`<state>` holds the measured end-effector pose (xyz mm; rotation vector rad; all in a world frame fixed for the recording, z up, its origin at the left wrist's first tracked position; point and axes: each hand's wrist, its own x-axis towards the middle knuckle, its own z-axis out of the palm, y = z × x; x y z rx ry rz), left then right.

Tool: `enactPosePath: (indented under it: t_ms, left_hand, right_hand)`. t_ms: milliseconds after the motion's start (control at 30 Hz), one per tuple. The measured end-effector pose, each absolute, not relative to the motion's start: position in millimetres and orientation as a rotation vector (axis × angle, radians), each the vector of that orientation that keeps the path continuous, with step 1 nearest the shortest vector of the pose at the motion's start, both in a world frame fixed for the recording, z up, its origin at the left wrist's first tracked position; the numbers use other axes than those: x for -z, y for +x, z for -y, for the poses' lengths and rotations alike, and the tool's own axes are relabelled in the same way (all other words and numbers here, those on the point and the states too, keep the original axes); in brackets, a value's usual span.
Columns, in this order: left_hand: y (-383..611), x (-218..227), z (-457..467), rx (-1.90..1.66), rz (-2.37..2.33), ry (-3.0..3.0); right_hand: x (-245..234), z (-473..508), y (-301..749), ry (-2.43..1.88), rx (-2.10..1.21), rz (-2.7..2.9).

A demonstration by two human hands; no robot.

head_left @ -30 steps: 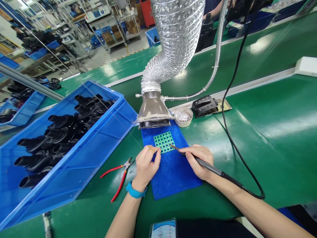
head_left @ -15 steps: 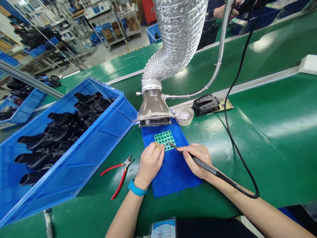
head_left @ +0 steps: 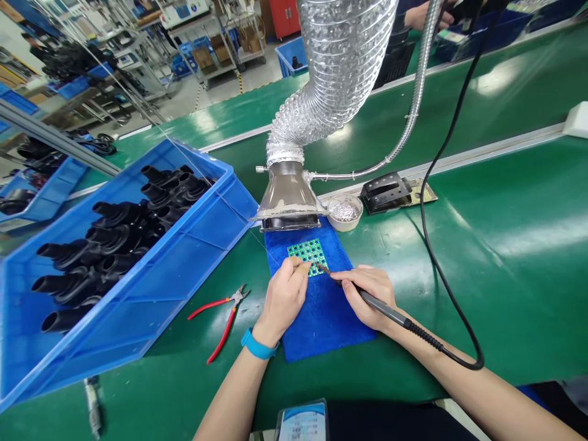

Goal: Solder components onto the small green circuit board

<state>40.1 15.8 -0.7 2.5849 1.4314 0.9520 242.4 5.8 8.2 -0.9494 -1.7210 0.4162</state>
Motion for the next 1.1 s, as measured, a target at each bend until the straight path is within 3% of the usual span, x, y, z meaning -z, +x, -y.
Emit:
enactPosePath:
  t_ms: [467,1100]
  left_hand:
    - [21,-18,-16,-1.441,-1.621,2.61]
    - [19,-13,-14,-1.362,-1.583,2.648]
  right_hand:
    - [-11,-5,243,-0.968,-0.439,1.697]
    - [-11,-9,244,-1.019,-0.484,1.703]
